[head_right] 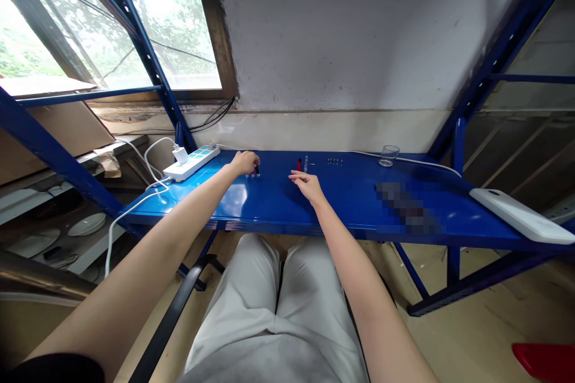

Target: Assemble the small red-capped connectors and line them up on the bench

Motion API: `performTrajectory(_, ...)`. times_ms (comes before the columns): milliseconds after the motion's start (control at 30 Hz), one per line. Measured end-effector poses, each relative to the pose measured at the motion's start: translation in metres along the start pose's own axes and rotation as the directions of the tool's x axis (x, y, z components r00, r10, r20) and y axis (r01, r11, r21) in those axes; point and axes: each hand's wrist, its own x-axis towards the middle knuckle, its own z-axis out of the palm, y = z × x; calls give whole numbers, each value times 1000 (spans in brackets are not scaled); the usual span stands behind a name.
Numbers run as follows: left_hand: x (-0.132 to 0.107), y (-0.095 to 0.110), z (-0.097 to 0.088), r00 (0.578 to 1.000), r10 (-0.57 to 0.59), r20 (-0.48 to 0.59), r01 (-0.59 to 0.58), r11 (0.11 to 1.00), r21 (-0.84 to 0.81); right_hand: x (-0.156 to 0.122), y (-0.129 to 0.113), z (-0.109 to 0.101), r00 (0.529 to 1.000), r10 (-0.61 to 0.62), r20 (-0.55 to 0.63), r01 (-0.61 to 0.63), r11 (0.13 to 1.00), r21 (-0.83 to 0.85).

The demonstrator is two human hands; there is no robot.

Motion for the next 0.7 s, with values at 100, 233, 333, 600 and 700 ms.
performTrajectory(100,1,0,0,1000,4,6,-4,1000,8,0,0,0,1000,3,-1,-3,1000,0)
performTrajectory(233,1,1,0,1000,13,11,-13,1000,9,-1,-3,1,1000,8,-3,-8,1000,-6)
performTrajectory(333,1,1,0,1000,11,5,-11,1000,10,-2,-6,1,1000,10,-7,-10,1000,-10)
performTrajectory(600,1,3,-6,1000,-11,23,12,999,-31,-1,-4,2,1000,-1,-14,1,1000,-14)
performTrajectory(700,2,3,-13,996,-3,-88,-2,998,-65,0,-1,0,995,-36,-92,31,998,-53)
